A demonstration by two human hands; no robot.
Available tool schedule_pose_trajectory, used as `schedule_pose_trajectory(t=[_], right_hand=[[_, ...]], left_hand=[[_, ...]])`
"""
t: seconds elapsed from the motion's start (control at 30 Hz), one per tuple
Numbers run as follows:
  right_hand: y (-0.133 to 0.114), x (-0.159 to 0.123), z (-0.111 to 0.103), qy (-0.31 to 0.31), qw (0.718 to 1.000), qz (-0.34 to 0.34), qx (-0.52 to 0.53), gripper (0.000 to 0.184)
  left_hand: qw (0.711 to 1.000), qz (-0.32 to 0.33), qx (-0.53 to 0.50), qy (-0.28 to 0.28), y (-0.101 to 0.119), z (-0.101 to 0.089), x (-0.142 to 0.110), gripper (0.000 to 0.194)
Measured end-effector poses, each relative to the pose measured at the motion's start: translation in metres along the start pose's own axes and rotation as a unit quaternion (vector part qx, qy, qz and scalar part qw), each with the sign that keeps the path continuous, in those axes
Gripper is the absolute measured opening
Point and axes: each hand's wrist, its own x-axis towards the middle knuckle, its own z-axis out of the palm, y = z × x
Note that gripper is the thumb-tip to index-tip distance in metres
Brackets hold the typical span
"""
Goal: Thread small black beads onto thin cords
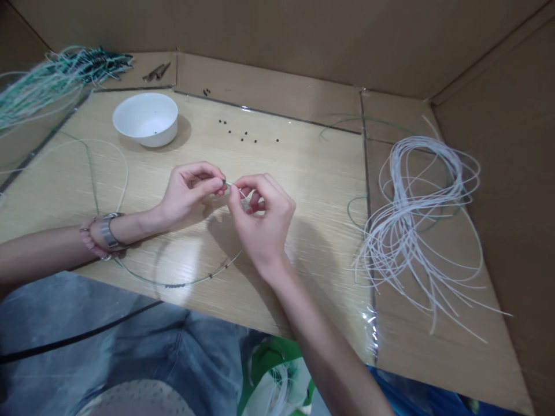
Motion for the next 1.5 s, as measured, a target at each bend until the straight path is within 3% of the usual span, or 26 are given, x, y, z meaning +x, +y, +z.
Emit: schedule_pose_trajectory(t=[0.8, 1.0, 1.3, 1.5], right_hand=[[0.001, 0.001, -0.003, -0.019, 0.997, -0.069, -0.020, 0.006], [0.003, 0.003, -0.003, -0.022, 0.998, -0.050, -0.017, 0.005], [0.006, 0.005, -0.001, -0.049, 0.998, -0.028, -0.007, 0.006], [0.020, 0.012, 0.000, -0.081, 0.996, 0.038, -0.011, 0.005]], left_hand=[[0.999, 0.026, 0.029, -0.012, -0.002, 0.000, -0.002, 0.018], [0.999, 0.017, 0.044, -0.010, 0.001, 0.000, -0.002, 0.021], [0.990, 0.074, 0.115, -0.026, -0.005, -0.005, 0.000, 0.018], [0.963, 0.206, 0.163, 0.054, 0.022, -0.024, 0.034, 0.021]])
